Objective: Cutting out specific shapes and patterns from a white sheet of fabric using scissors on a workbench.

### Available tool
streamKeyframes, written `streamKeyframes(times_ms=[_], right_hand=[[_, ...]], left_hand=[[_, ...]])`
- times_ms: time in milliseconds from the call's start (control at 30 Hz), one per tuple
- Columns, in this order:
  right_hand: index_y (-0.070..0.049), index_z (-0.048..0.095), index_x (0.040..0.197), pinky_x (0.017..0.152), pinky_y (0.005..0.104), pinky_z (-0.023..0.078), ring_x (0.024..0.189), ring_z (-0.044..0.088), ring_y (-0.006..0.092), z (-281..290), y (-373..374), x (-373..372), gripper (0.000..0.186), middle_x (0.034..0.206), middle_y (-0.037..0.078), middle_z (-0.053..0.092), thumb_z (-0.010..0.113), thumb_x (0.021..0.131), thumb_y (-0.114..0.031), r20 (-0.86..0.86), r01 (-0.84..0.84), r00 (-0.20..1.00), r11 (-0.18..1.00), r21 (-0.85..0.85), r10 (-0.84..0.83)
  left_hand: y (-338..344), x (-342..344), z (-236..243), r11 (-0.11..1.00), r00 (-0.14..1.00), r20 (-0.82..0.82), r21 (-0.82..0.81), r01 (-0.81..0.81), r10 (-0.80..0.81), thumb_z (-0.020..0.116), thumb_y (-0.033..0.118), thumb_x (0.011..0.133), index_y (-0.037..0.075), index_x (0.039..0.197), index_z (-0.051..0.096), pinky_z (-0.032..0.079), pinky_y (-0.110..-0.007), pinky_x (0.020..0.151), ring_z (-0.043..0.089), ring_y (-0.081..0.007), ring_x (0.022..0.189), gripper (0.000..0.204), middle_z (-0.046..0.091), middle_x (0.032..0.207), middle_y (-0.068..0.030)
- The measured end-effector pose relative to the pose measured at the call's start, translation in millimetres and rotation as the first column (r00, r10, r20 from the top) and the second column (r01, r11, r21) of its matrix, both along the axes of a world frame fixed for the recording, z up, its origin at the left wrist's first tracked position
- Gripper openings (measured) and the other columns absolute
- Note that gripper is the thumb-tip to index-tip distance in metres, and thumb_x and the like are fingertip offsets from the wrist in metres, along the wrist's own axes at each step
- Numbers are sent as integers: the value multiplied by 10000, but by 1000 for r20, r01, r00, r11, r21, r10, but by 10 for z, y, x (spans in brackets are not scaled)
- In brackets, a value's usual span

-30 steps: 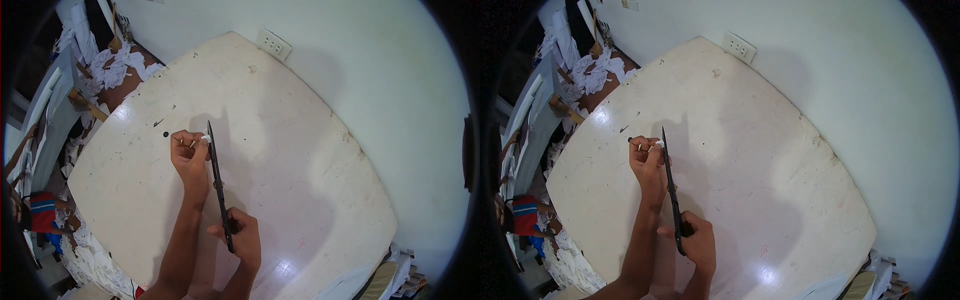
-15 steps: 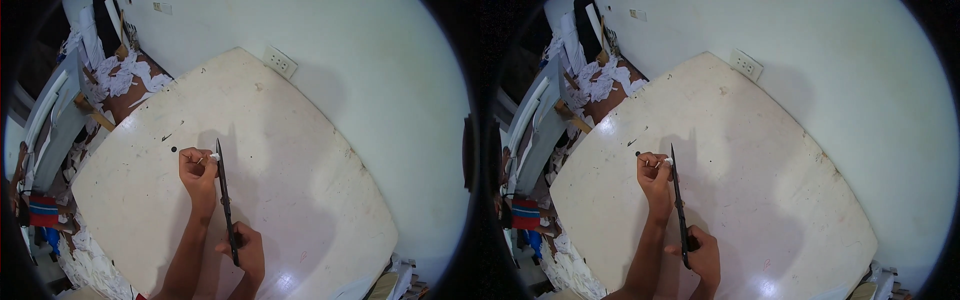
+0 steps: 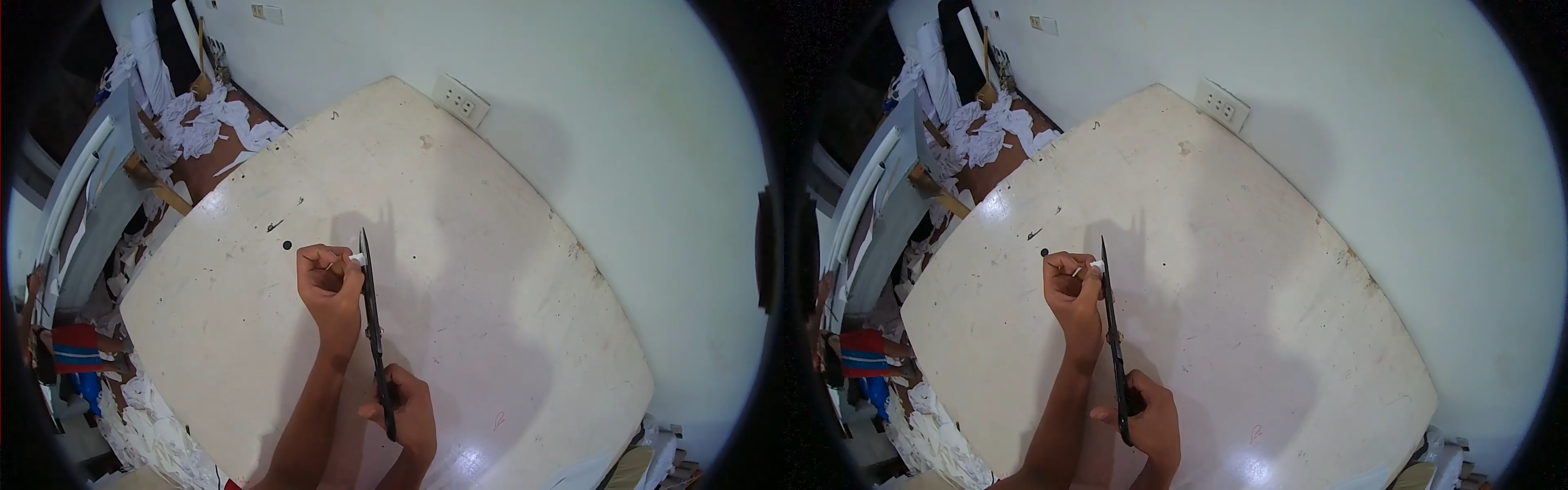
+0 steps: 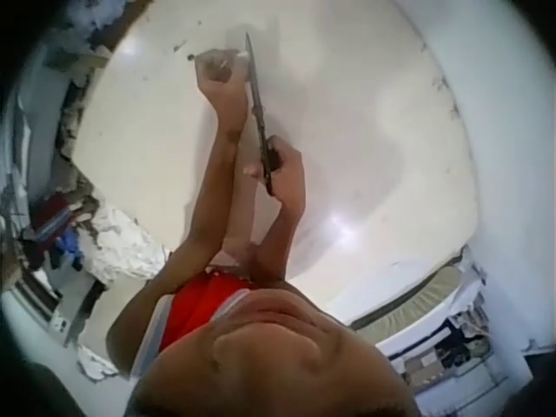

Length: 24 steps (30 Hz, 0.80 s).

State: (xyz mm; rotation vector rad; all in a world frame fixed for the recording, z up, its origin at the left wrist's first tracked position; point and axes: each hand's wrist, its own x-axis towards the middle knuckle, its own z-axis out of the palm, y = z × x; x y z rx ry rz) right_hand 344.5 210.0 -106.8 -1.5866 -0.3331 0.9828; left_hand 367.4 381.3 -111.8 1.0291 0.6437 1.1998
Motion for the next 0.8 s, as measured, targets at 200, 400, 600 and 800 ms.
streamKeyframes(times_ms=[200,400,600,800], right_hand=[[-45,526,753,535,211,337,605,429,42,30,42,21,547,648,-50,477,925,571,-372,-80,-20,997,987,-159,7],[-46,529,758,521,214,334,593,429,50,-26,-2,2,512,647,-47,483,920,595,-334,-12,-19,1000,999,-46,18],[-44,533,767,544,217,349,608,429,53,12,21,9,500,652,-46,481,917,604,-319,-72,-25,997,992,-124,16],[-37,536,782,546,221,365,615,430,57,-21,0,10,476,661,-37,479,909,623,-285,-60,-31,998,998,-63,27]], left_hand=[[39,-8,-41,998,999,-12,55,-29,30,525,-145,823,53,915,390,350,-194,547,377,-13,592,257,515,843,-54],[5,10,-1,1000,1000,-12,8,-12,12,527,-139,826,53,915,386,357,-197,534,381,-12,597,254,514,845,-57],[51,-19,-68,999,1000,-23,37,1,0,520,-146,822,52,915,375,344,-190,522,383,-14,584,263,514,864,-65],[80,-39,-33,998,998,8,-6,56,-56,496,-144,806,64,918,358,330,-200,492,383,-21,577,274,507,865,-61]])
